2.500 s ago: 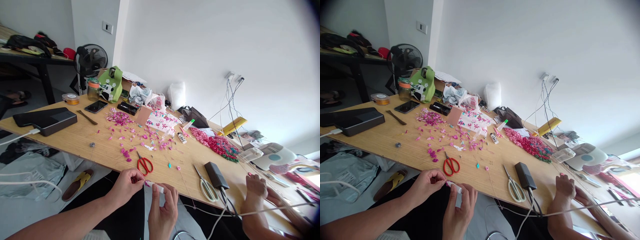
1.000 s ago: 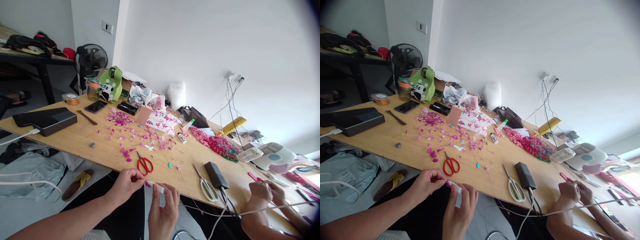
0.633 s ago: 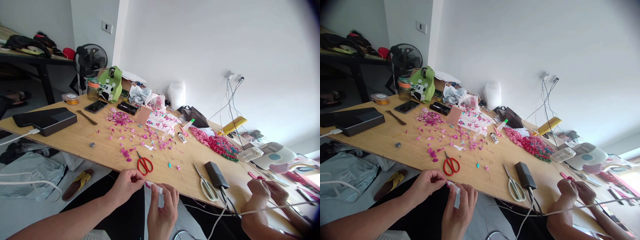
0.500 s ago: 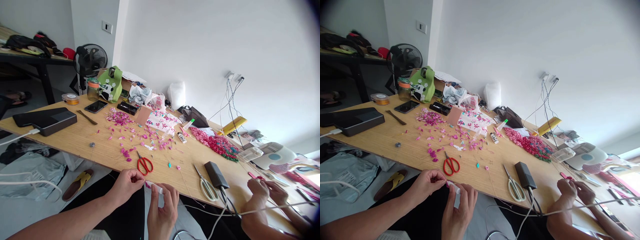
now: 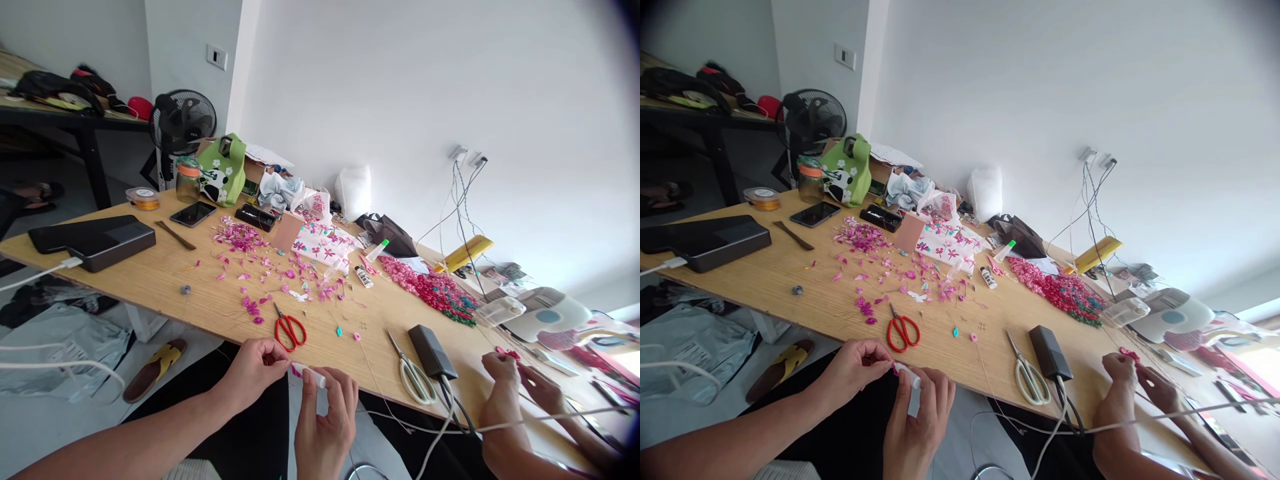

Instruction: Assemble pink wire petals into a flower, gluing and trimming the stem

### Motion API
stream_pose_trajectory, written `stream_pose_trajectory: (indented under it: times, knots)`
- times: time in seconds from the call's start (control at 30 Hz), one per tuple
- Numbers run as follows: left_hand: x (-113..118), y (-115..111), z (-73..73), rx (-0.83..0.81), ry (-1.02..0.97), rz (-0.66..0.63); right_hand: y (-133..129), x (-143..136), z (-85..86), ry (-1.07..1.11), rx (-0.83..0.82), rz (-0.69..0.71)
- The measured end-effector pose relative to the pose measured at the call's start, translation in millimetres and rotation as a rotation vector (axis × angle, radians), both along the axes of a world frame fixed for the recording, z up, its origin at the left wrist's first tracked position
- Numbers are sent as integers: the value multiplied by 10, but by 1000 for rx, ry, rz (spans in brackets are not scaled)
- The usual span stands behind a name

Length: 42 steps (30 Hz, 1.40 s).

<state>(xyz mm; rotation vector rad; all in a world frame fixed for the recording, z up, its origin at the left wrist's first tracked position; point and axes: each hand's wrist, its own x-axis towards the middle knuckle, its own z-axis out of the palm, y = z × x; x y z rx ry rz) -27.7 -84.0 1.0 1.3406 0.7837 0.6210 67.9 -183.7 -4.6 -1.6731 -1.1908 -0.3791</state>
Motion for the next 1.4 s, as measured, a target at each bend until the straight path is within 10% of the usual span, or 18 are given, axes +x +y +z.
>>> stream_pose_trajectory:
  times: [1.4]
  knots:
    - [15, 80, -102, -280, -176, 60, 4, 8, -50, -37, 11, -13]
